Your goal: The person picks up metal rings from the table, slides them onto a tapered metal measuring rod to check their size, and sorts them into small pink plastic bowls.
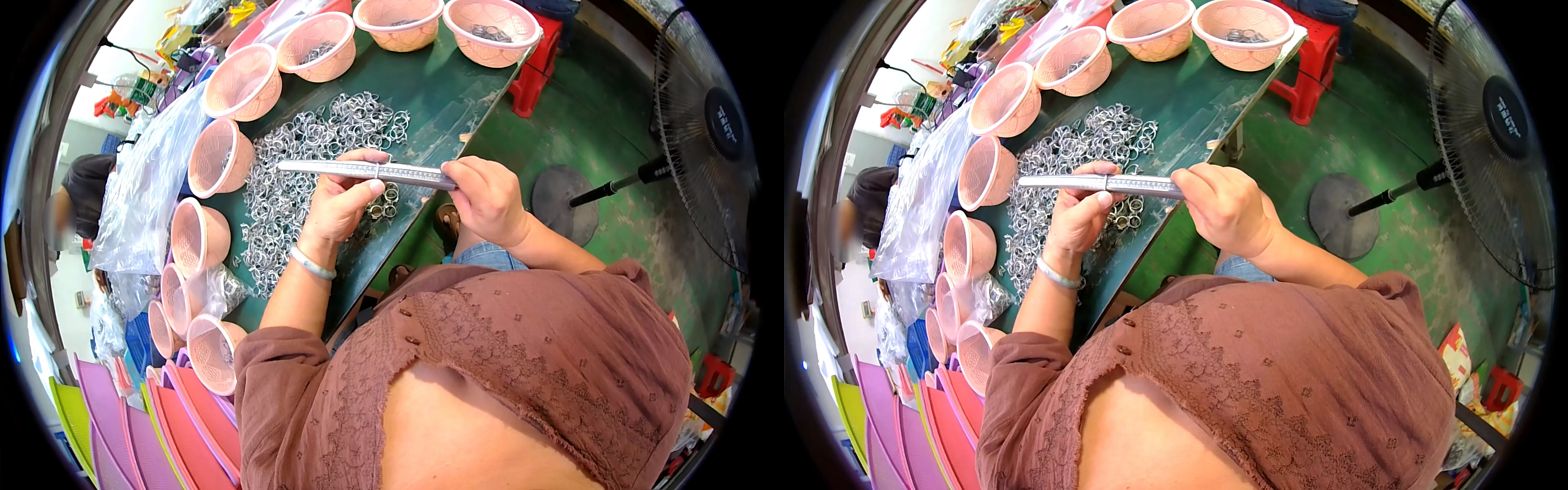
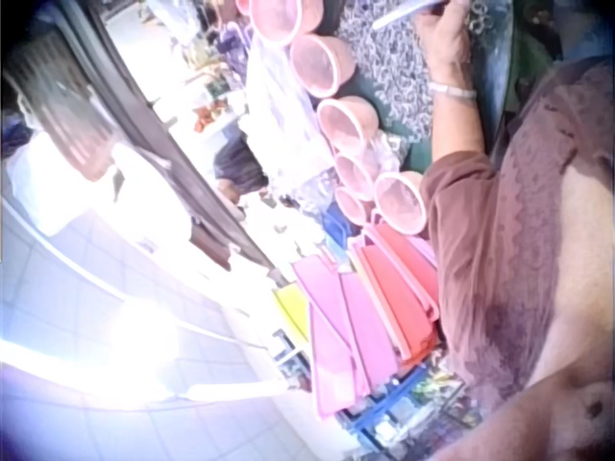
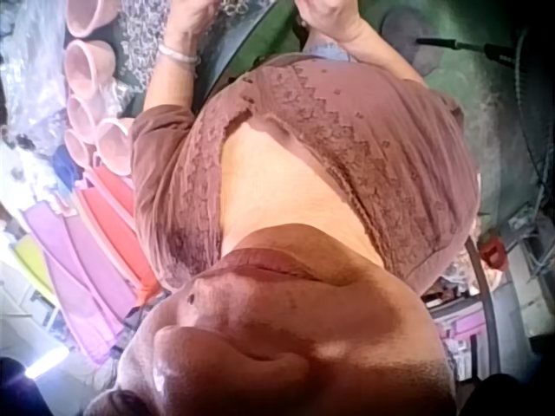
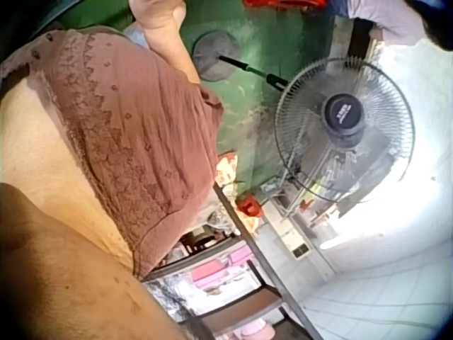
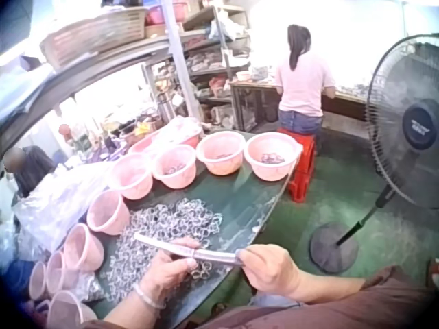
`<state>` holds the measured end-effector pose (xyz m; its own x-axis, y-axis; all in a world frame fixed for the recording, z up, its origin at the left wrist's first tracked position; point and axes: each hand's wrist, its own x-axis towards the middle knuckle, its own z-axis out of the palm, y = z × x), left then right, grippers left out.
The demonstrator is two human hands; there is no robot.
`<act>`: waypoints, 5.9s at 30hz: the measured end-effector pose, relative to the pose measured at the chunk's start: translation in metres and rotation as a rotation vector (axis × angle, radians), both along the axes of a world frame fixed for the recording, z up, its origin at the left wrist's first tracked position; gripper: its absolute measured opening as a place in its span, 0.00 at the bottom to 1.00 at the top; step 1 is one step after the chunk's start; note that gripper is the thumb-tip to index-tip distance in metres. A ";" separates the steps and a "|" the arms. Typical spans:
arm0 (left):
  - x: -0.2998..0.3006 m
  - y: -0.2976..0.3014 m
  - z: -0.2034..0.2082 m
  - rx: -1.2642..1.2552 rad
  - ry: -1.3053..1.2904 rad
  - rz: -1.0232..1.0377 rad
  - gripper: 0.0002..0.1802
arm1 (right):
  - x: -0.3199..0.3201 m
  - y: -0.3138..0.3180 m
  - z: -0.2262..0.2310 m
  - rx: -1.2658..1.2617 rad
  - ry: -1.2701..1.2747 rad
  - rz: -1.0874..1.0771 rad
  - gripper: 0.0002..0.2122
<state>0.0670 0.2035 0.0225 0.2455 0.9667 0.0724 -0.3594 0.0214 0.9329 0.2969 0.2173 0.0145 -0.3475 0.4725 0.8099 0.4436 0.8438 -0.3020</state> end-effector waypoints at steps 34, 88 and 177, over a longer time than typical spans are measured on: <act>0.024 0.113 0.007 0.196 1.275 0.113 0.10 | 0.047 0.014 -0.038 -0.851 0.521 0.122 0.12; -0.149 -0.197 0.099 0.121 2.093 1.360 0.18 | 0.021 0.014 -0.035 -1.132 0.533 0.284 0.15; 0.026 0.143 0.019 0.646 1.614 -0.195 0.09 | 0.064 0.025 -0.049 -1.078 0.691 0.223 0.13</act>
